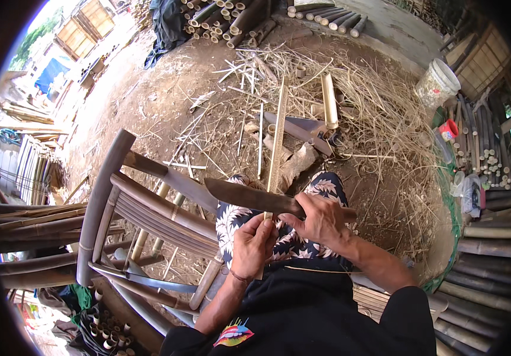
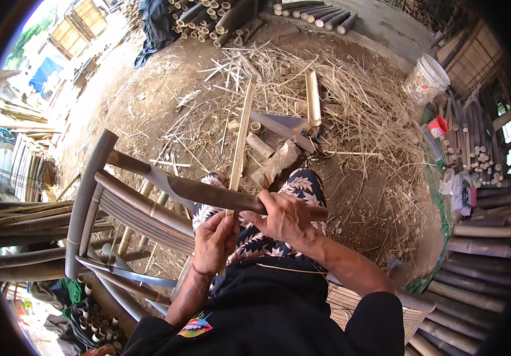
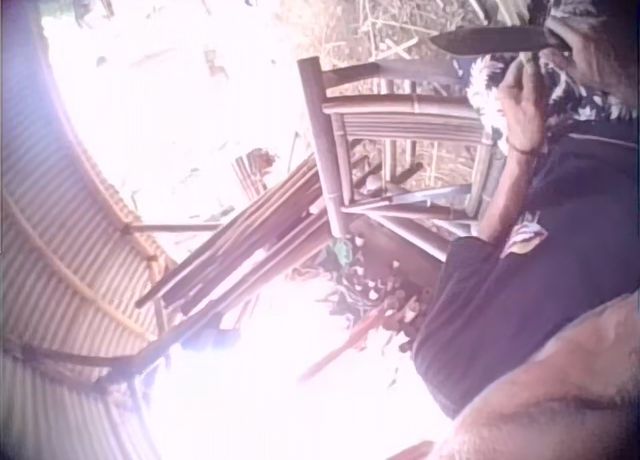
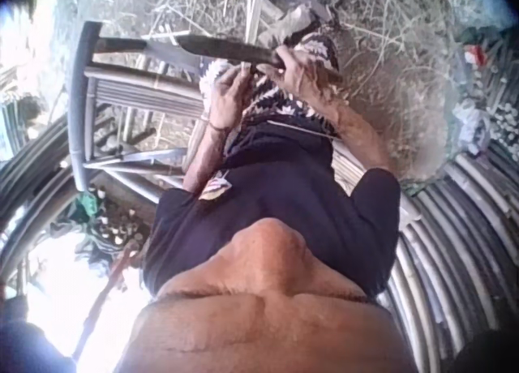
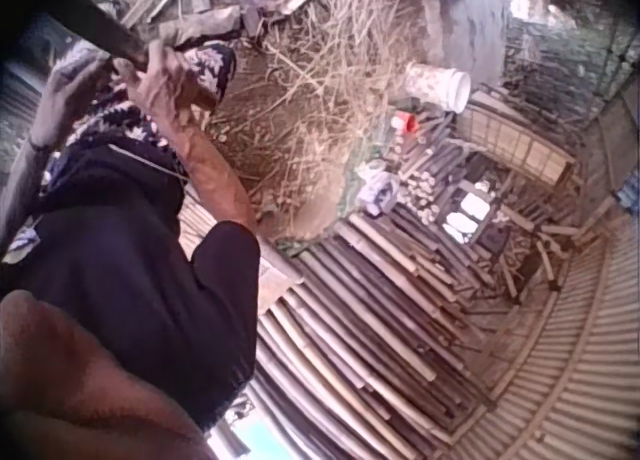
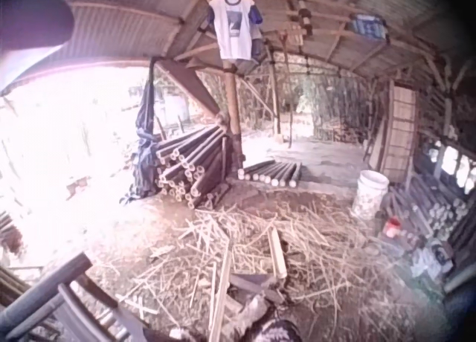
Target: The person shaves thin strips of bamboo using a knife while seated on the ground, then places them into the framework of a bamboo chair.
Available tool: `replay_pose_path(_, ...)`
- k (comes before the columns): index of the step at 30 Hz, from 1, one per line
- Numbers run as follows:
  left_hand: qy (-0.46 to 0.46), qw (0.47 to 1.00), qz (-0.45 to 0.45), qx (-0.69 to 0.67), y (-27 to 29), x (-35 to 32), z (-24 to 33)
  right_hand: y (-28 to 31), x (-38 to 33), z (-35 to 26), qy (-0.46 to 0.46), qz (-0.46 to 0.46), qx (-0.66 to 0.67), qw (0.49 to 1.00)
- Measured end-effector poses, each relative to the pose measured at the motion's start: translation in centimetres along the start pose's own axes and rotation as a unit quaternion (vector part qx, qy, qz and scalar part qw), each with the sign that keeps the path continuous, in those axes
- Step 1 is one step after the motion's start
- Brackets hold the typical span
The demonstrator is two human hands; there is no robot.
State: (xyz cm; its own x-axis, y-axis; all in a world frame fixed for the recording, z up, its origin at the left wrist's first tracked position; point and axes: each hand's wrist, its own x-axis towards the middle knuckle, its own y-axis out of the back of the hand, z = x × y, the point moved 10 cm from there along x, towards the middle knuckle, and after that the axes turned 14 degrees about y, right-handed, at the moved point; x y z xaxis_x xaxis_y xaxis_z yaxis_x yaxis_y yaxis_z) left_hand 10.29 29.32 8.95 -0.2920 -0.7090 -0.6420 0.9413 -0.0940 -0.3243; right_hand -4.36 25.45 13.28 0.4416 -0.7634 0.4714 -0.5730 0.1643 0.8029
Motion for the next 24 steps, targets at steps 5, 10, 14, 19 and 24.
replay_pose_path(5, -0.040, 0.999, 0.022, 0.012, -0.5, -1.1, -0.9, 0.6, -0.1, 2.2, -0.033, 0.040, -0.031, 0.998)
replay_pose_path(10, 0.038, 0.995, 0.021, 0.089, -0.8, -4.0, -3.1, 0.7, -1.6, 10.5, -0.215, -0.039, 0.030, 0.975)
replay_pose_path(14, 0.053, 0.995, -0.009, 0.088, -0.1, -5.7, -4.6, 1.5, -2.3, 12.8, -0.245, -0.064, -0.016, 0.967)
replay_pose_path(19, 0.095, 0.992, 0.007, 0.081, 3.8, -9.5, -7.5, 8.9, -7.5, 24.5, -0.484, 0.069, 0.018, 0.872)
replay_pose_path(24, 0.007, 0.999, 0.005, -0.031, 1.0, -0.2, -2.1, 4.1, -1.7, 11.7, -0.283, 0.043, 0.069, 0.956)
